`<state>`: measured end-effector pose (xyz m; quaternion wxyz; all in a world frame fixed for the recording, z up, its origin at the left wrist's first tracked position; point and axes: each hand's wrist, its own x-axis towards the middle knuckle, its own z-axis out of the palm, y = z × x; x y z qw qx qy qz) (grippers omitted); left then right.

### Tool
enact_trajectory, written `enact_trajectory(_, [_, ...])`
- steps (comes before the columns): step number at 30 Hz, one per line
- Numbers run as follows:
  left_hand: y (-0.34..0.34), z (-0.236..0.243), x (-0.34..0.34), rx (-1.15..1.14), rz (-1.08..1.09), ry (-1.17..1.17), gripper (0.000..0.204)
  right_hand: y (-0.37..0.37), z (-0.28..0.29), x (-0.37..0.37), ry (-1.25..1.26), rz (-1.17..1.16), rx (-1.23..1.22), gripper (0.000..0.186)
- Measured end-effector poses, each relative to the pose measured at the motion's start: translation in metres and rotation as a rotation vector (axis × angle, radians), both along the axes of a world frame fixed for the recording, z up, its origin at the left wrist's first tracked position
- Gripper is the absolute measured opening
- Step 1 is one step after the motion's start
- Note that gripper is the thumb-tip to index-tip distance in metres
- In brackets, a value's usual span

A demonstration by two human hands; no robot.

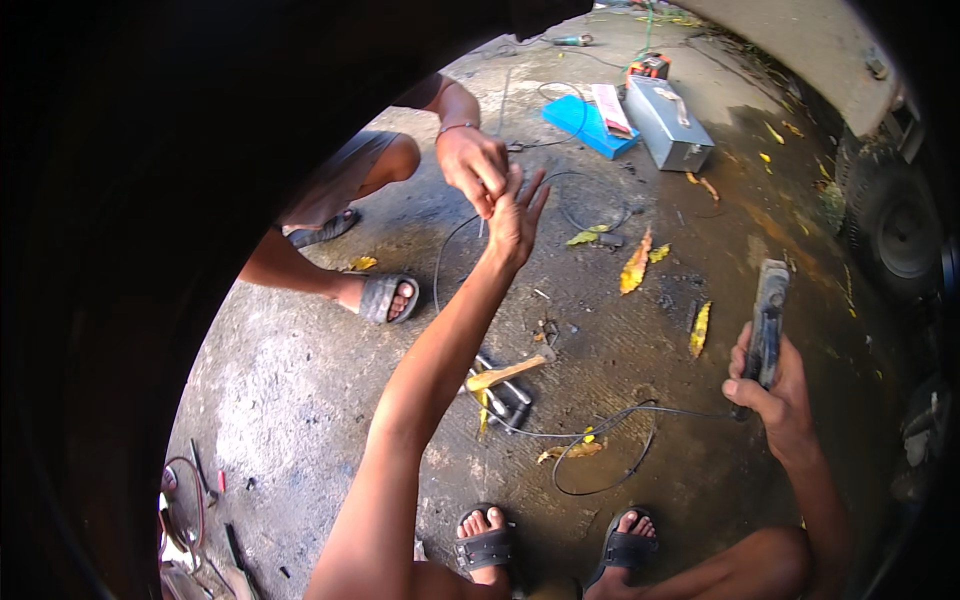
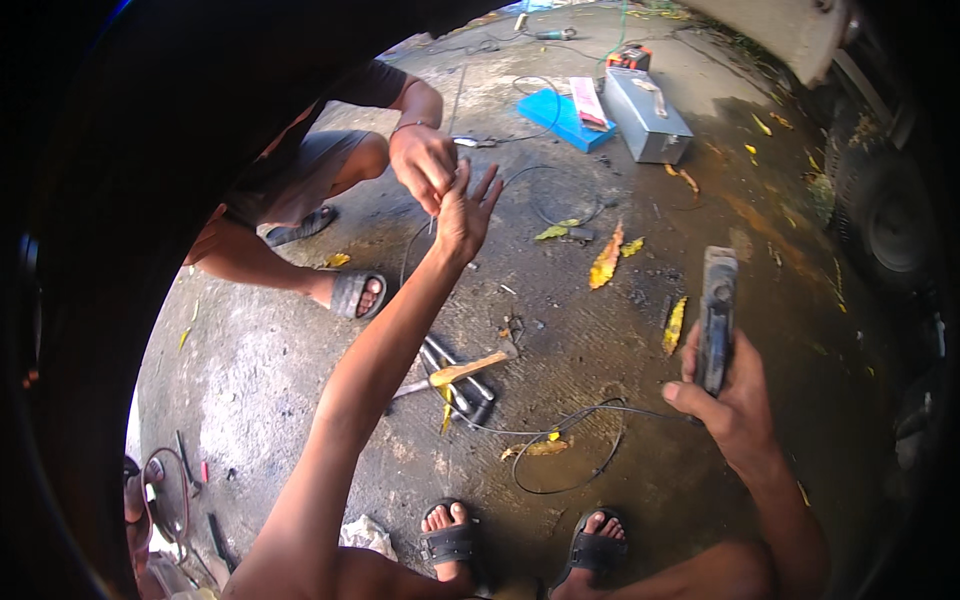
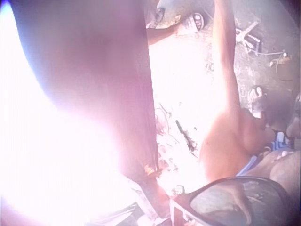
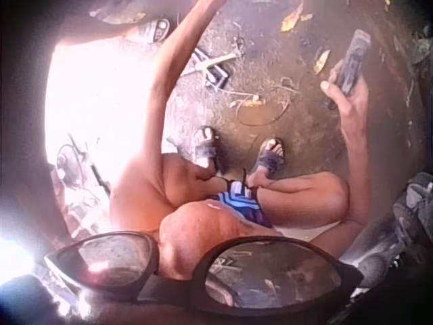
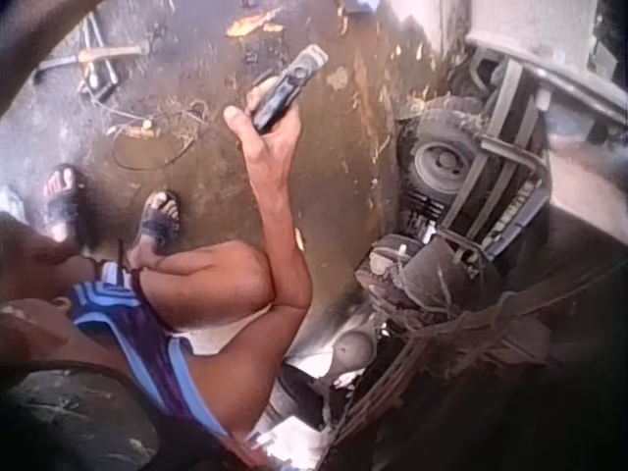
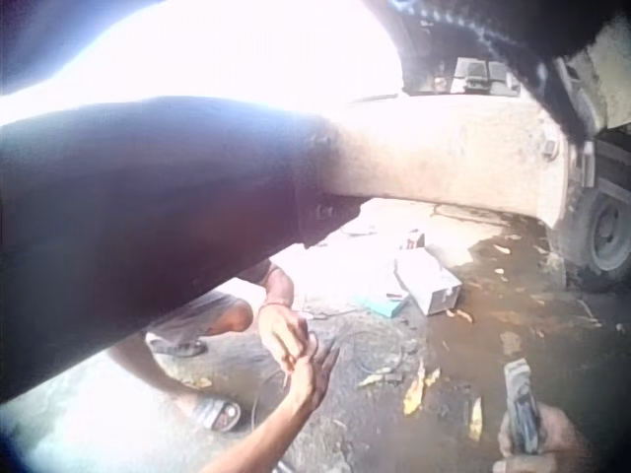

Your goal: The person welds a metal frame using a handheld welding torch, producing bright sparks. They pause to replace the welding rod and continue welding the same joint area.

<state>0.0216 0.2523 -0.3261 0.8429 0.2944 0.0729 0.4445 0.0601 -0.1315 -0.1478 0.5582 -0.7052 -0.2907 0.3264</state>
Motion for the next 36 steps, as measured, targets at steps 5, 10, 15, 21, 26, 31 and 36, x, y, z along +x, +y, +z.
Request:
enact_trajectory(5, [-0.029,0.034,-0.037,0.049,0.07,0.041,0.054,-0.002,-0.001,0.002,0.015,0.008,-0.02,0.044])
enact_trajectory(10, [-0.037,0.032,-0.074,0.166,0.213,0.057,0.042,-0.004,0.001,0.005,0.043,0.019,-0.018,0.043])
enact_trajectory(15, [-0.015,0.025,-0.069,-0.001,0.479,0.168,0.012,-0.008,-0.002,0.007,0.01,0.034,0.002,0.043])
enact_trajectory(21, [-0.035,-0.019,-0.104,0.141,0.52,0.404,0.027,-0.016,-0.006,0.008,-0.065,0.05,-0.078,0.044])
enact_trajectory(26, [-0.054,-0.022,-0.159,0.529,0.575,0.484,0.036,-0.021,-0.015,0.009,-0.004,0.033,-0.095,0.045])
enact_trajectory(31, [-0.077,-0.024,-0.208,0.66,0.386,0.725,0.03,-0.019,-0.025,0.016,-0.013,0.015,-0.108,0.039])
enact_trajectory(36, [-0.074,-0.07,-0.2,0.748,0.14,1.106,0.031,-0.009,-0.021,0.006,-0.063,0.087,-0.137,0.042])
